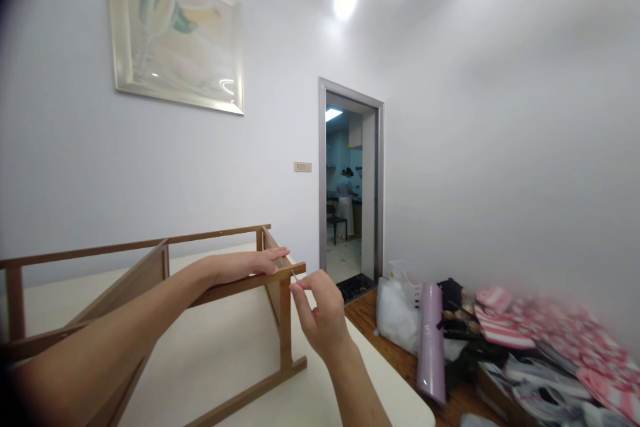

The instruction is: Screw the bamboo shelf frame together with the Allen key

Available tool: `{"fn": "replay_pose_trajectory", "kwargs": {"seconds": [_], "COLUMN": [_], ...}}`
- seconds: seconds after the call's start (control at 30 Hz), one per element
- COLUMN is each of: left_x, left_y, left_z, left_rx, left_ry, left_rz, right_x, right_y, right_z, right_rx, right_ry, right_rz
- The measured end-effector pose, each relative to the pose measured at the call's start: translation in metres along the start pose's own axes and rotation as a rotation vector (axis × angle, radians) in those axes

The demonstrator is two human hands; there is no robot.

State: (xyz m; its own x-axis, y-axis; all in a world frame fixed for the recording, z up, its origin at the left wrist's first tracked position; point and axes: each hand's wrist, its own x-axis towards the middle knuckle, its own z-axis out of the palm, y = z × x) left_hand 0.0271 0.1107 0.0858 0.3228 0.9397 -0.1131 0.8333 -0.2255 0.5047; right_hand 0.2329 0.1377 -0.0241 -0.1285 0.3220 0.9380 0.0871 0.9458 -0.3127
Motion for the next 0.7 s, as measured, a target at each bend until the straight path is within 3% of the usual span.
{"fn": "replay_pose_trajectory", "kwargs": {"seconds": [0.13, 0.27, 0.37, 0.53, 0.7], "left_x": [0.001, 0.002, 0.002, 0.002, 0.002], "left_y": [-0.001, -0.002, -0.003, -0.003, -0.003], "left_z": [0.000, 0.000, 0.000, 0.000, 0.000], "left_rx": [0.003, -0.005, -0.013, -0.013, -0.006], "left_ry": [0.002, 0.003, 0.003, 0.003, 0.005], "left_rz": [0.006, 0.001, -0.006, -0.008, 0.003], "right_x": [-0.006, -0.007, -0.005, -0.007, -0.010], "right_y": [-0.003, 0.000, 0.001, 0.006, 0.014], "right_z": [0.012, 0.019, 0.019, 0.011, 0.000], "right_rx": [0.021, 0.231, 0.412, 0.444, 0.160], "right_ry": [0.069, 0.113, 0.104, 0.025, -0.005], "right_rz": [0.125, 0.326, 0.395, 0.340, 0.076]}}
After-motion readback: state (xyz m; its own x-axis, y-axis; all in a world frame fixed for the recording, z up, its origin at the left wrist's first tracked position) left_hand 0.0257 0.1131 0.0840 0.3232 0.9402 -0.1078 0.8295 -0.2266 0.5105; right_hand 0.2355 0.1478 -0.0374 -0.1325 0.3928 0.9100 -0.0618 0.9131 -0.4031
